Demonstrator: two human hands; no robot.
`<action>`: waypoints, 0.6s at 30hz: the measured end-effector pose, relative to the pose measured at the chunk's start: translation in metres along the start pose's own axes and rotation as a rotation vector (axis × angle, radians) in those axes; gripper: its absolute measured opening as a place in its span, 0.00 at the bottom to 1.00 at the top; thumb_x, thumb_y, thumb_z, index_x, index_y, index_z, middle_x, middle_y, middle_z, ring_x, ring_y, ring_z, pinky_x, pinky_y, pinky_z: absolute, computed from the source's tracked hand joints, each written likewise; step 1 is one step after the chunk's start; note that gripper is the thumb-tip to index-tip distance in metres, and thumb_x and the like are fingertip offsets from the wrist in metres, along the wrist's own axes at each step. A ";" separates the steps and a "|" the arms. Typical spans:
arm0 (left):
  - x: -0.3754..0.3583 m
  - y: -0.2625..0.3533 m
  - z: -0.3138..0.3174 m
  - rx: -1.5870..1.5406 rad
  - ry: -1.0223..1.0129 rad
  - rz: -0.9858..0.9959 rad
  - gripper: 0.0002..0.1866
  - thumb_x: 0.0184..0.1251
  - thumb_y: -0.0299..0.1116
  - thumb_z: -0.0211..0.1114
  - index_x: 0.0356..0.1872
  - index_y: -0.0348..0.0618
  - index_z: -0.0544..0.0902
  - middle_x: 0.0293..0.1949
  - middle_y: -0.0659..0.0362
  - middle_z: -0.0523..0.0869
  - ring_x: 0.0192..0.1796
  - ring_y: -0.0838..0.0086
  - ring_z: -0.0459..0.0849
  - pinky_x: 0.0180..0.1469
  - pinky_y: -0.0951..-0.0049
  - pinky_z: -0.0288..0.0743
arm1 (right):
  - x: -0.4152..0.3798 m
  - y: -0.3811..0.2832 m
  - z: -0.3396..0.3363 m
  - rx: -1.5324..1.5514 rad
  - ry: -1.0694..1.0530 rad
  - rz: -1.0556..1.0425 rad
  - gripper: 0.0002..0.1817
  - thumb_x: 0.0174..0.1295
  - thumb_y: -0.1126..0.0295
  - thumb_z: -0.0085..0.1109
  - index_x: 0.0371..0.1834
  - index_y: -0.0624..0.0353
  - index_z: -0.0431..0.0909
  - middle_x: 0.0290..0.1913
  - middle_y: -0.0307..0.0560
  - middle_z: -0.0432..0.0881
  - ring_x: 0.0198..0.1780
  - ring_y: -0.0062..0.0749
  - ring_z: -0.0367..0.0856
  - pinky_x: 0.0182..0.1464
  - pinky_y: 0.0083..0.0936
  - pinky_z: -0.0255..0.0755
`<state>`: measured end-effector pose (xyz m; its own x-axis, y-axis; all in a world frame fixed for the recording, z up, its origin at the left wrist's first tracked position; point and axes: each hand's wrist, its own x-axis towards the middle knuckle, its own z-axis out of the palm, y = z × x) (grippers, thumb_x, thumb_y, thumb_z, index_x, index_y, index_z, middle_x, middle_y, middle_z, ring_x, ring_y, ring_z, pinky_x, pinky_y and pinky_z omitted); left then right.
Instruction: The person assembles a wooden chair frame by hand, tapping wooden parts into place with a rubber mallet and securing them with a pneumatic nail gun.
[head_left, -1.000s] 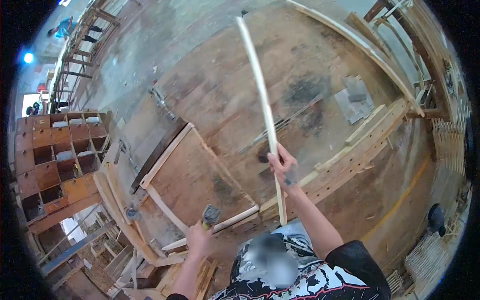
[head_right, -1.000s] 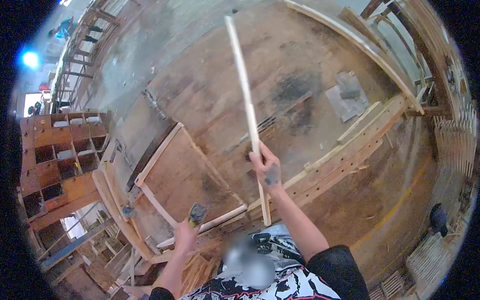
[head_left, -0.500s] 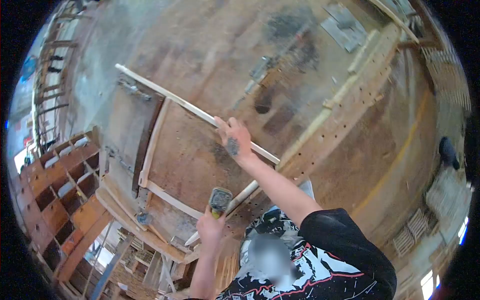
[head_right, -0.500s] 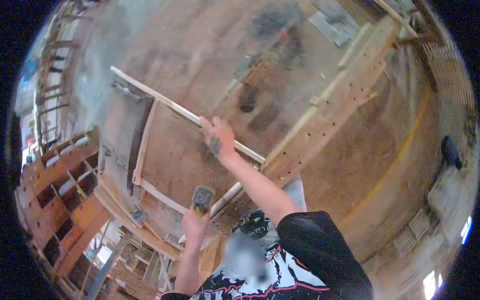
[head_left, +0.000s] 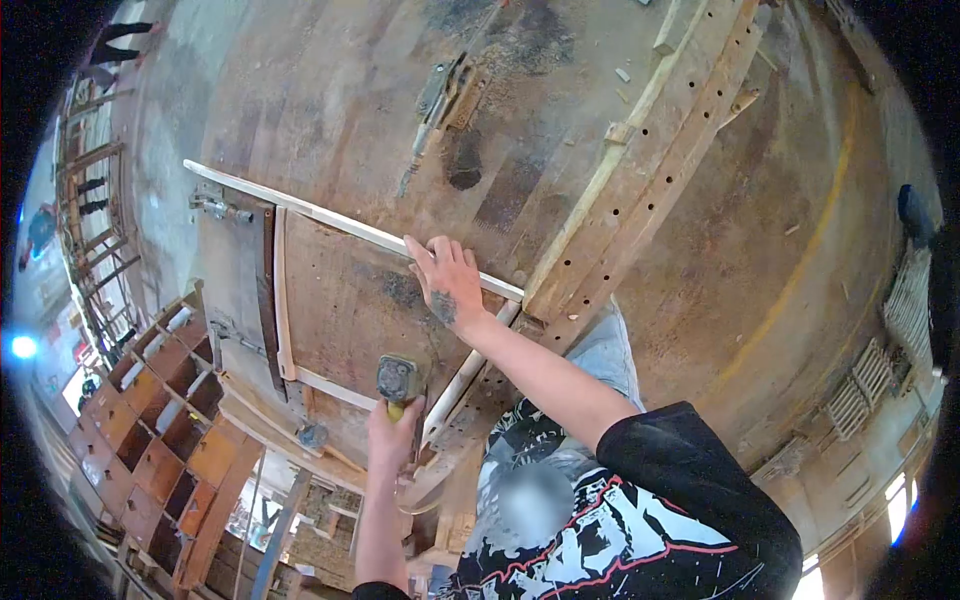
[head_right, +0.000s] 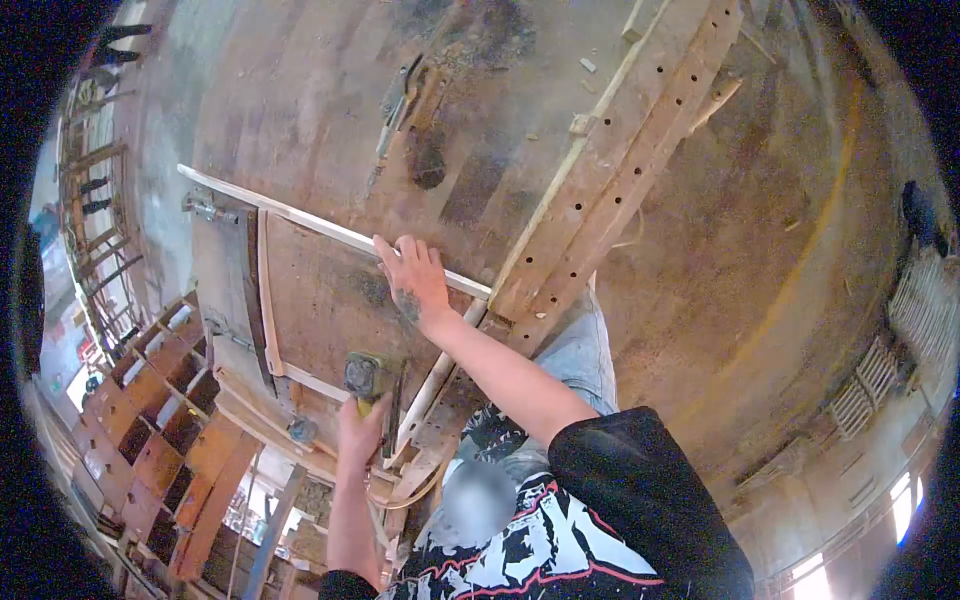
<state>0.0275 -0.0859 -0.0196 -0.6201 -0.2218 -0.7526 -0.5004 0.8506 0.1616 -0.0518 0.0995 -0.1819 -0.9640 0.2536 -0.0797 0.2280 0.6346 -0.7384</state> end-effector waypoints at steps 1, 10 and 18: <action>0.003 0.001 -0.008 -0.037 -0.025 -0.003 0.16 0.68 0.41 0.69 0.36 0.35 0.83 0.24 0.53 0.85 0.28 0.67 0.84 0.30 0.63 0.75 | 0.001 0.002 0.001 -0.002 -0.003 -0.014 0.27 0.65 0.63 0.63 0.69 0.46 0.72 0.45 0.46 0.73 0.48 0.42 0.75 0.48 0.41 0.71; 0.020 0.199 -0.081 -0.193 -0.297 -0.008 0.21 0.80 0.43 0.57 0.28 0.37 0.76 0.16 0.61 0.76 0.15 0.74 0.76 0.20 0.70 0.72 | -0.006 0.015 0.002 -0.101 -0.078 -0.067 0.27 0.68 0.61 0.60 0.70 0.52 0.71 0.57 0.44 0.75 0.54 0.37 0.76 0.49 0.37 0.72; 0.090 0.326 -0.004 0.437 -0.789 0.100 0.30 0.79 0.56 0.55 0.24 0.39 0.75 0.15 0.60 0.75 0.15 0.71 0.79 0.20 0.68 0.73 | -0.017 0.015 -0.007 1.604 -0.117 0.499 0.18 0.67 0.64 0.60 0.58 0.54 0.77 0.48 0.40 0.85 0.50 0.33 0.82 0.55 0.36 0.77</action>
<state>-0.1937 0.1697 -0.0317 0.0264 0.1169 -0.9928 -0.0931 0.9891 0.1140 -0.0312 0.1099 -0.1875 -0.8668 0.0879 -0.4909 0.2038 -0.8359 -0.5097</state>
